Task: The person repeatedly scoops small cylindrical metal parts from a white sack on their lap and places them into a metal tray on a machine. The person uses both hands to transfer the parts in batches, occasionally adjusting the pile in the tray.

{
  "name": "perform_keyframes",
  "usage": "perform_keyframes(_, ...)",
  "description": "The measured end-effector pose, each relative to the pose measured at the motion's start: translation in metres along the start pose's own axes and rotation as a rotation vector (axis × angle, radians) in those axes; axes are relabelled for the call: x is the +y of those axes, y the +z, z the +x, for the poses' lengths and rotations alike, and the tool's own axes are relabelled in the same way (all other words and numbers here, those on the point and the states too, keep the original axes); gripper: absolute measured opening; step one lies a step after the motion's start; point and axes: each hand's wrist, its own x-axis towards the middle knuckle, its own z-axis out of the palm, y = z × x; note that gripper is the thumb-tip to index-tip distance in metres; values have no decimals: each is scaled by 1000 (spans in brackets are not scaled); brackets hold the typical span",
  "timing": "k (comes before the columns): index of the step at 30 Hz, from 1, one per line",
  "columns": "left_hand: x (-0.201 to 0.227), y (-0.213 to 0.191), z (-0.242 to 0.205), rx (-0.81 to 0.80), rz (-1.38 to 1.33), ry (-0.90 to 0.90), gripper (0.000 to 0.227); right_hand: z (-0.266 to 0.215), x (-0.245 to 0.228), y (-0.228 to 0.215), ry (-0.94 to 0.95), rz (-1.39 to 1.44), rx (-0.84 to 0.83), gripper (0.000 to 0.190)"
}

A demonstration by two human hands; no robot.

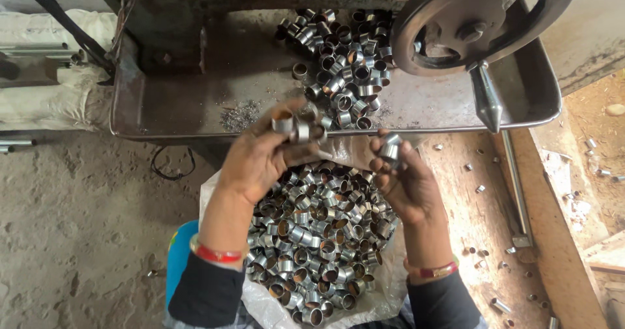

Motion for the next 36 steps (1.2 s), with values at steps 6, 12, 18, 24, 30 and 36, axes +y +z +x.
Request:
perform_keyframes(6,-27,0,-40,73,482,-87,35,-26,19,6,-25,-119,212,39)
perform_keyframes(12,-38,-5,-78,-64,1743,478,34,-47,22,5,-37,-50,380,33)
perform_keyframes(18,-42,-5,-89,251,1664,174,15,-69,-22,-27,-151,-14,220,28)
perform_keyframes(24,-104,-8,-92,-107,2033,603,54,-98,-118,-8,-671,-396,296,21)
perform_keyframes(30,-129,-38,-67,-152,2052,600,44,-116,-175,27,-919,-57,179,25)
perform_keyframes(36,-107,-78,-36,89,1926,622,28,-109,-214,26,-1035,-201,289,24)
